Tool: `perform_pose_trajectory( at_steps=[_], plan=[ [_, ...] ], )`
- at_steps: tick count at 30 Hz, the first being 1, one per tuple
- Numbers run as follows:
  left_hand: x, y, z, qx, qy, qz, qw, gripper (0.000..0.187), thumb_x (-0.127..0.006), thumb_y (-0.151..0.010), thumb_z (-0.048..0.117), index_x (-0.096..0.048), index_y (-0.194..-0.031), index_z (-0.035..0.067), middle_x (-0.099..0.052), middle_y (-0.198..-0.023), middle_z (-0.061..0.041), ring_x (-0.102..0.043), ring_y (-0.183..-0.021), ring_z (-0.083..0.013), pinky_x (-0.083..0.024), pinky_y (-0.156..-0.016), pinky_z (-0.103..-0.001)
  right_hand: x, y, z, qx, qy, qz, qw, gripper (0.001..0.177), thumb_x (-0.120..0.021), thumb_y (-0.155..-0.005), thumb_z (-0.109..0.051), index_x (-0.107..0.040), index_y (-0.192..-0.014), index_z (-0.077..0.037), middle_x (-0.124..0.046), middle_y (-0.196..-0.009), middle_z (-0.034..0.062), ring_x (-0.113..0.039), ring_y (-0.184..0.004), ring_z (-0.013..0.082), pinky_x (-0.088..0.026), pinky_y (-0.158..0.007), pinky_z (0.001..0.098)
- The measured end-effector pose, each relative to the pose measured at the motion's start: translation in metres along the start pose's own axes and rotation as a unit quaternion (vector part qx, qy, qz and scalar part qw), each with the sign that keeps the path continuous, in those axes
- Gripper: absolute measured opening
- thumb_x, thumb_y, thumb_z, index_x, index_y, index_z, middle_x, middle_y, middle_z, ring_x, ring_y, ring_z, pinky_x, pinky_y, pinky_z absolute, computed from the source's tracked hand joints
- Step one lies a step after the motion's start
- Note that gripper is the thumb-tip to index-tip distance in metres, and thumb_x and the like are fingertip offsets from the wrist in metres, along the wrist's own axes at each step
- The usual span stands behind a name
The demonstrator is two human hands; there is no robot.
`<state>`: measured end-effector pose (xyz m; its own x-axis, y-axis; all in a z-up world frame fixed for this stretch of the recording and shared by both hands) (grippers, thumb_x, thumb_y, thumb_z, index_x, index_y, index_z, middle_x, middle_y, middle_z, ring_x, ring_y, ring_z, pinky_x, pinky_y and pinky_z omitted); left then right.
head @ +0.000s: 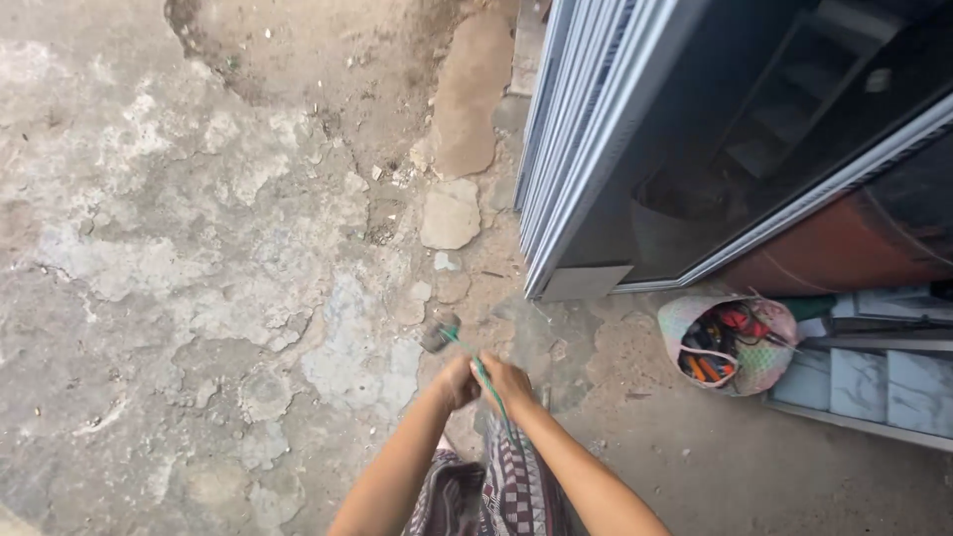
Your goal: The recorder organizes a workshop area, cleans a miter saw, and gathers small metal parts into a bag.
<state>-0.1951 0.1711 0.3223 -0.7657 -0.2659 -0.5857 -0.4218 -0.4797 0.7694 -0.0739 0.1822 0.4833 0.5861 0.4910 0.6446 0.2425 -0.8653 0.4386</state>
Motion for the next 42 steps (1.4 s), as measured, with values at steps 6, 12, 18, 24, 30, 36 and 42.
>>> perform_pose_trajectory(
  at_steps=[6, 12, 18, 24, 30, 36, 42],
  plan=[
    [-0.013, 0.034, 0.174, -0.094, -0.004, 0.084, 0.992, 0.027, -0.054, -0.100, 0.027, -0.072, -0.102, 0.008, -0.072, -0.093, -0.004, -0.067, -0.083, -0.0153, -0.055, -0.074, -0.032, -0.012, -0.122, -0.041, 0.050, -0.037, -0.020, 0.998, 0.042, -0.064, -0.091, -0.017, -0.054, -0.132, -0.017, -0.070, -0.122, 0.0144, -0.067, -0.112, 0.0358, -0.053, -0.088, 0.0475],
    [0.119, -0.115, 0.193, -0.106, -0.018, 0.136, 0.985, 0.018, -0.058, -0.102, 0.027, -0.068, -0.101, 0.012, -0.071, -0.098, -0.004, -0.047, -0.071, -0.0184, -0.038, -0.062, -0.033, -0.084, -0.250, 0.045, 0.104, -0.040, 0.024, 0.994, 0.065, -0.051, -0.078, 0.008, -0.050, -0.140, -0.007, -0.057, -0.139, 0.0187, -0.055, -0.129, 0.0387, -0.045, -0.105, 0.0462],
    [0.167, -0.253, 0.208, -0.064, 0.009, 0.075, 0.995, 0.010, -0.057, -0.098, 0.016, -0.064, -0.098, 0.009, -0.069, -0.092, -0.007, -0.065, -0.083, -0.0203, -0.056, -0.079, -0.034, -0.201, -0.399, 0.215, -0.024, -0.001, 0.121, 0.992, 0.031, -0.058, -0.093, -0.007, -0.067, -0.122, -0.006, -0.067, -0.123, 0.0200, -0.062, -0.116, 0.0384, -0.050, -0.101, 0.0445],
    [0.193, -0.411, 0.210, -0.108, -0.122, -0.055, 0.985, 0.020, -0.062, -0.103, 0.022, -0.064, -0.092, 0.005, -0.066, -0.085, -0.005, -0.060, -0.081, -0.0173, -0.049, -0.077, -0.031, -0.258, -0.509, 0.290, -0.258, -0.044, 0.257, 0.930, 0.024, -0.061, -0.097, -0.016, -0.072, -0.115, -0.006, -0.067, -0.119, 0.0193, -0.060, -0.112, 0.0389, -0.049, -0.094, 0.0482],
    [0.230, -0.500, 0.171, -0.111, -0.245, -0.026, 0.963, 0.022, -0.062, -0.105, 0.024, -0.068, -0.091, 0.007, -0.066, -0.088, 0.002, -0.053, -0.086, -0.0092, -0.042, -0.079, -0.026, -0.316, -0.554, 0.415, -0.313, 0.091, 0.249, 0.912, 0.037, -0.061, -0.094, -0.015, -0.063, -0.130, -0.009, -0.063, -0.128, 0.0168, -0.058, -0.122, 0.0385, -0.050, -0.100, 0.0481],
    [0.180, -0.519, 0.173, -0.026, -0.271, -0.100, 0.957, 0.014, -0.061, -0.099, 0.022, -0.073, -0.098, 0.014, -0.073, -0.092, 0.006, -0.061, -0.085, -0.0051, -0.046, -0.078, -0.022, -0.293, -0.570, 0.456, -0.434, 0.095, 0.128, 0.887, 0.060, -0.068, -0.088, -0.022, -0.045, -0.143, -0.019, -0.046, -0.140, 0.0187, -0.048, -0.128, 0.0421, -0.050, -0.096, 0.0525],
    [0.175, -0.547, 0.186, 0.025, -0.144, -0.138, 0.979, 0.014, -0.063, -0.102, 0.021, -0.073, -0.098, 0.012, -0.075, -0.093, -0.001, -0.051, -0.064, -0.0081, -0.042, -0.059, -0.023, -0.313, -0.592, 0.504, -0.346, 0.198, 0.110, 0.910, 0.051, -0.073, -0.084, -0.021, -0.054, -0.129, -0.008, -0.050, -0.143, 0.0203, -0.054, -0.130, 0.0395, -0.059, -0.089, 0.0445]
  ],
)
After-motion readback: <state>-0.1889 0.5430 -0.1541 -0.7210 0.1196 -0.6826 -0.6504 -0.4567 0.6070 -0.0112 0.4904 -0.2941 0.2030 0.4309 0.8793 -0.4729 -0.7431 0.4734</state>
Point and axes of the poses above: each hand's wrist, its own y-axis away from the middle knuckle, its own x-axis out of the back of the hand, z = x × y, the point moved 2 cm from there along -y, towards the middle knuckle
